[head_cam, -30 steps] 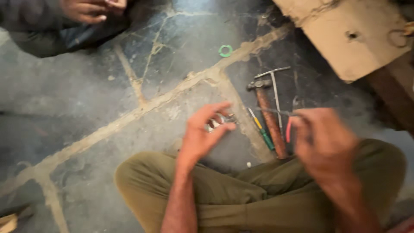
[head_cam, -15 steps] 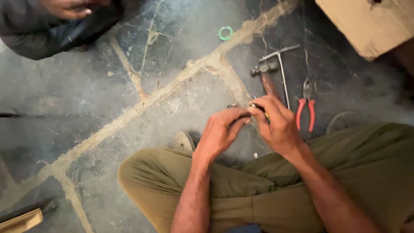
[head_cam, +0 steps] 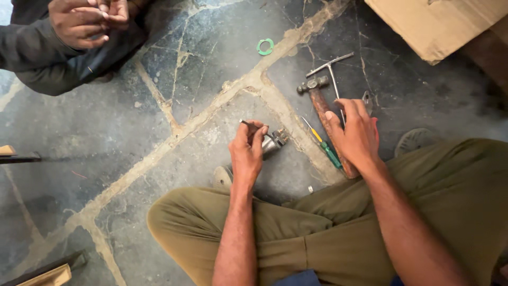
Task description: The person sits on the floor and uses a hammer and screwdriver to disassemble a small cylindrical metal component. They repeatedly strike the tool against the object to loosen parts and manipulate the internal components with their hands.
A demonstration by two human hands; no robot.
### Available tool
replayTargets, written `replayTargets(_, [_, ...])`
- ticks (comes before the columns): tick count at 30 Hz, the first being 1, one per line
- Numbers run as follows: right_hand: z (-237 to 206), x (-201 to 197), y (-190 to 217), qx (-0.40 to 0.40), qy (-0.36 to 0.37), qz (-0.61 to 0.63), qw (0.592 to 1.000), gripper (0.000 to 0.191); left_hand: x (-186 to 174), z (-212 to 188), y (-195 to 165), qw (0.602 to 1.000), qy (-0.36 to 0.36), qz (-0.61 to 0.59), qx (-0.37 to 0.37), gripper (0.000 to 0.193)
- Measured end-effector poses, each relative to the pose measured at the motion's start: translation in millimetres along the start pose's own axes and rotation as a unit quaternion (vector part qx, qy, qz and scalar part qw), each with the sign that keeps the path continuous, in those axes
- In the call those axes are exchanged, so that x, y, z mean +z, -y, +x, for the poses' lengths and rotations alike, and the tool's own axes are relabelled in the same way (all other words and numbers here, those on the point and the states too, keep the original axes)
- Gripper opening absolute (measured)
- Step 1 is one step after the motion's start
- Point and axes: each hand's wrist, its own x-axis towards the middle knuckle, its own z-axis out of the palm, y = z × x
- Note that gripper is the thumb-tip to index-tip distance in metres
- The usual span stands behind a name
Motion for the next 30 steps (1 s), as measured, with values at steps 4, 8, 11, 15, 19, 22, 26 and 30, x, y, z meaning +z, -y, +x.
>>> replayTargets(4, [-2,10,-18,-0.032,-0.014,-0.043,0.998,0.04,0,-5,-4,0.998,0.019,0.058,0.016,0.012])
replayTargets(8, [-2,17,-25,-0.024,0.008,-0.072,0.997,0.041,3,-8,-4,0.993,0.02,0.099,0.054,0.018])
replayTargets(11, [-2,19,-20,-0.041,-0.004,-0.086,0.995,0.044,5,-7,-3,0.991,0.01,0.114,0.076,0.016])
replayTargets(15, [-7,22,-2,-0.101,0.039,-0.029,0.994,0.049,4,-6,-1,0.997,0.011,0.068,0.042,0.017])
replayTargets(19, [-18,39,20,-0.289,0.11,-0.01,0.951,0.061,5,-8,0,0.998,0.029,0.042,0.039,0.02])
replayTargets(22, [-20,59,29,-0.304,0.136,-0.034,0.942,0.06,6,-9,1,0.997,0.039,0.068,0.011,0.021])
replayTargets(26, [-11,77,25,-0.244,0.169,0.0,0.955,0.054,6,-6,4,0.999,0.016,0.031,0.015,0.018])
replayTargets(30, [-3,84,19,-0.225,0.154,-0.004,0.962,0.051,7,-2,5,0.999,0.016,0.033,0.007,0.016])
